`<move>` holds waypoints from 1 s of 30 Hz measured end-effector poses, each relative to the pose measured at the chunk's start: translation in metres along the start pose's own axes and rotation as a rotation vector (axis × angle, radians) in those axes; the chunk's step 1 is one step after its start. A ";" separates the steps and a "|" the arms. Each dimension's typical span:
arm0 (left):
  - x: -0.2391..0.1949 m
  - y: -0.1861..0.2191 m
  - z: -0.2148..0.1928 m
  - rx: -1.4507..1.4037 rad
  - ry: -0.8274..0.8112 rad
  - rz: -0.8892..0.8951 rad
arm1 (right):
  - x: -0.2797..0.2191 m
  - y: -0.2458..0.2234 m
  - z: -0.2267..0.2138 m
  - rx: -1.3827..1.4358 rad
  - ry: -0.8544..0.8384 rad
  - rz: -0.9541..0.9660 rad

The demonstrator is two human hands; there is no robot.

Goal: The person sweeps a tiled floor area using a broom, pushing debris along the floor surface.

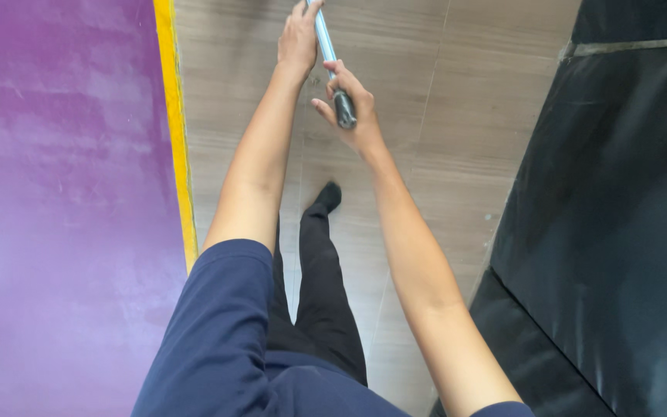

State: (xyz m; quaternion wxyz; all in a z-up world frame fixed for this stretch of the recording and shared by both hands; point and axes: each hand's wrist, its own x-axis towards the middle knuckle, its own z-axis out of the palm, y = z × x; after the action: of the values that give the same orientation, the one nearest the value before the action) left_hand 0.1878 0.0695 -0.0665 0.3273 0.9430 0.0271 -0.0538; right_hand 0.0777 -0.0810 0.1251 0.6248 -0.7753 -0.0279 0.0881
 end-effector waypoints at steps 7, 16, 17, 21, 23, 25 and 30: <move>-0.026 -0.028 0.095 0.126 -0.096 0.200 | -0.050 0.043 -0.025 -0.089 0.111 -0.065; -0.211 0.055 0.089 -0.289 -0.149 0.265 | -0.195 -0.012 -0.068 -0.276 -0.003 0.036; -0.223 0.065 0.082 -0.338 -0.185 0.205 | -0.205 -0.021 -0.069 -0.279 -0.001 0.039; -0.261 0.085 0.065 -0.418 -0.212 0.295 | -0.226 -0.060 -0.069 -0.332 0.006 0.120; -0.268 0.090 0.055 -0.454 -0.372 0.247 | -0.228 -0.078 -0.065 -0.352 0.002 0.113; -0.270 0.093 0.040 -0.483 -0.322 0.260 | -0.227 -0.094 -0.058 -0.269 0.039 -0.035; -0.227 0.083 0.022 -0.463 -0.036 0.441 | -0.220 -0.104 -0.048 -0.153 0.041 -0.035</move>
State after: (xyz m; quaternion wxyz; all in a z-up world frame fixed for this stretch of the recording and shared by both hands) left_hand -0.0323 -0.0125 -0.0058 0.5374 0.8255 -0.1721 0.0093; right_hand -0.1236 -0.1385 0.2590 0.5656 -0.8218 -0.0353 0.0589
